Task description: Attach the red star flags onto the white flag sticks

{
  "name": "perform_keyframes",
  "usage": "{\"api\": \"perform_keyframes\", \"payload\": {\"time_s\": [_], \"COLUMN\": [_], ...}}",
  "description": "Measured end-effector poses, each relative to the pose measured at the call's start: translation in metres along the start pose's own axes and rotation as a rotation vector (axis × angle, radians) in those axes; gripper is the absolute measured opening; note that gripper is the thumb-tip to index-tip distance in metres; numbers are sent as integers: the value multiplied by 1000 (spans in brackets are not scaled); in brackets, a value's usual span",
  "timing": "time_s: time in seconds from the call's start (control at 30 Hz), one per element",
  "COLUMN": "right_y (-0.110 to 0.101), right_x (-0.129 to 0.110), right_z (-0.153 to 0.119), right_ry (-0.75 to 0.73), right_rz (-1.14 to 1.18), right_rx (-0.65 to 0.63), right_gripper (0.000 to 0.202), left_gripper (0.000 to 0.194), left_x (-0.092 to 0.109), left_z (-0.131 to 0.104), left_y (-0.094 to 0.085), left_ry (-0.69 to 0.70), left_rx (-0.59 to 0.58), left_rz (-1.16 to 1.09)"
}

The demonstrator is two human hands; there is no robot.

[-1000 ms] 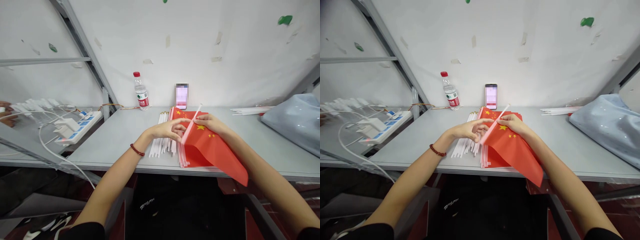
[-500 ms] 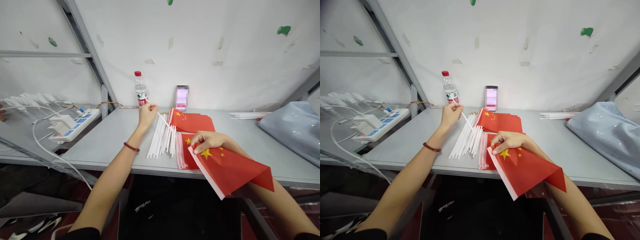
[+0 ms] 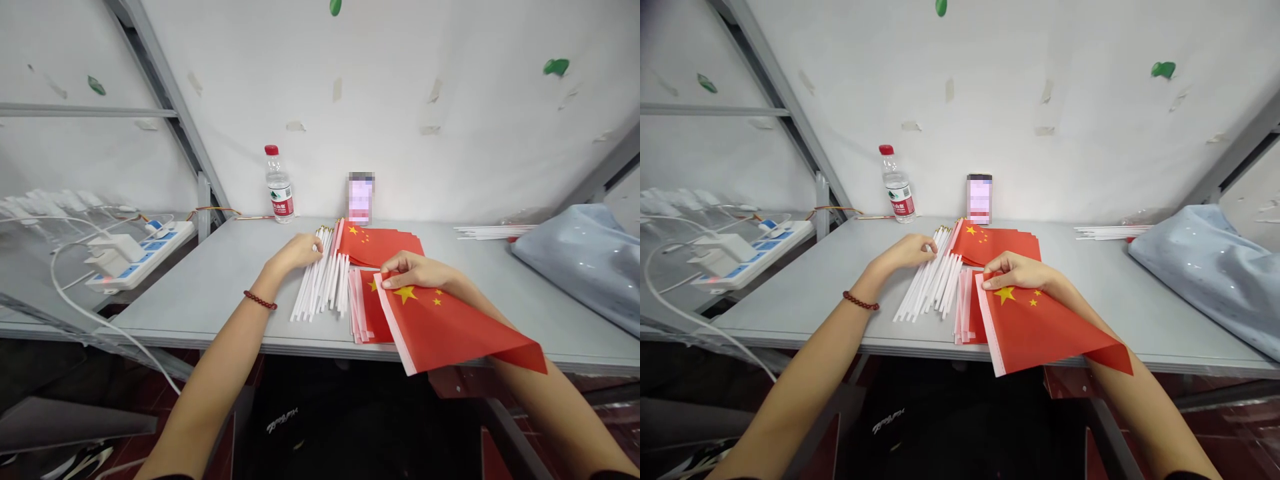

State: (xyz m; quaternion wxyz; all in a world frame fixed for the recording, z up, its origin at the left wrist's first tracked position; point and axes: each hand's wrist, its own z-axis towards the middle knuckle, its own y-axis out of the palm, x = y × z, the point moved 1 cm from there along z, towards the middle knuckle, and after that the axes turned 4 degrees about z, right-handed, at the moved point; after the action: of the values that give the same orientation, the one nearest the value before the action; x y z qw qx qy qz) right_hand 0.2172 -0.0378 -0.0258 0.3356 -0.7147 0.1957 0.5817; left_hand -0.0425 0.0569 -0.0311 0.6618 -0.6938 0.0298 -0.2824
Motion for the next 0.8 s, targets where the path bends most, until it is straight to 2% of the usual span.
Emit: {"api": "perform_keyframes", "payload": {"time_s": [0.2,0.3,0.4,0.47,0.57,0.67,0.8], "right_y": [-3,-1,3,7,11,8,-12], "right_x": [5,6,4,4,3,2,0], "right_z": [3,3,5,8,12,10,-4], "right_ry": [7,39,23,-10,-44,-47,22], "right_rz": [-25,5,-20,-62,-98,-112,-119], "right_rx": [173,297,389,432,461,461,485], "right_gripper": [34,37,36,37,39,40,36], "left_gripper": [12,14,26,29,25,22,19], "left_x": [2,17,43,57,68,66,58], "left_z": [0,-5,-16,-24,-30,-28,-24], "left_y": [-3,-5,-4,-1,6,11,7], "left_ry": [8,53,206,268,288,238,128], "left_rx": [97,115,-90,-224,-318,-292,-193], "left_rz": [31,-189,-594,-674,-681,-719,-834]}}
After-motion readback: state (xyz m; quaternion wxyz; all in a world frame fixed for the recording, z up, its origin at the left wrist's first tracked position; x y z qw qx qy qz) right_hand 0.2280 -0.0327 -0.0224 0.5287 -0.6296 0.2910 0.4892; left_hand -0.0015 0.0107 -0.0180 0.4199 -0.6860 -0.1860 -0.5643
